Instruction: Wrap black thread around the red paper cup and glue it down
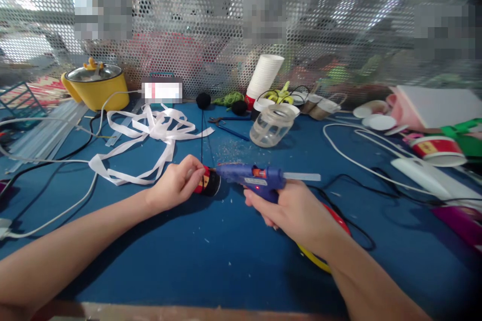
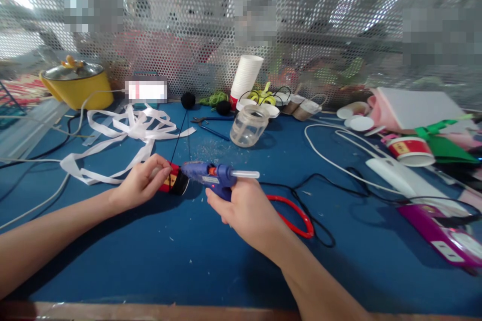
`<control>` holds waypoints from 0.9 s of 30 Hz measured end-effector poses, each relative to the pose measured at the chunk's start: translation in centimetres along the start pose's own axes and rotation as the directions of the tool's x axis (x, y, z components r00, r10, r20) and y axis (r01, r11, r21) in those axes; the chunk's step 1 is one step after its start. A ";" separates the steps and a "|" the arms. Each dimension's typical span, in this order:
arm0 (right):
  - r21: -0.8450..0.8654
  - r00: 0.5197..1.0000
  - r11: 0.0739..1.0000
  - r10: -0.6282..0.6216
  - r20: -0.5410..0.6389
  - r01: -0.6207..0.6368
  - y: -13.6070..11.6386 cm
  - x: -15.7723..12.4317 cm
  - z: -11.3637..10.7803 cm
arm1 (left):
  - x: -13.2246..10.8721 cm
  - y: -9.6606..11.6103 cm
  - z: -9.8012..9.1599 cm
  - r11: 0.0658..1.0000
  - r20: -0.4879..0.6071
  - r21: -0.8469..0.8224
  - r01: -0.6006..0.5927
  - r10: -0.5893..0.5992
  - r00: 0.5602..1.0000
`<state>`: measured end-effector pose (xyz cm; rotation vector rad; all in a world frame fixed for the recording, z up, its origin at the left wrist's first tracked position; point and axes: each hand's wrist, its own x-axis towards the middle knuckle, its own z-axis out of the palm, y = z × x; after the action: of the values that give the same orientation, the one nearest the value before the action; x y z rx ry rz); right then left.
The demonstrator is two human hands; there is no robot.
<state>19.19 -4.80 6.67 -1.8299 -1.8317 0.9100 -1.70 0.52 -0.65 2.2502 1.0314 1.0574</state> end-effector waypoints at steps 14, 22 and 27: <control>0.014 0.998 0.998 0.054 0.028 -0.055 0.0 0.0 -0.1 | 0.1 0.2 -0.1 1.000 -0.005 -0.016 0.003 -0.003 1.000; 0.022 0.998 0.999 0.042 0.037 -0.043 0.5 -0.1 -0.2 | 0.0 0.1 0.0 1.000 -0.006 -0.003 0.021 -0.021 1.000; 0.002 0.999 0.999 0.038 0.036 -0.039 0.1 -0.2 -0.1 | 0.1 0.2 0.0 0.999 -0.006 -0.014 0.037 -0.037 0.999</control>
<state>19.38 -4.94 6.72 -1.8645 -1.8210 0.9649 -1.59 0.49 -0.45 2.2097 1.0604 1.0541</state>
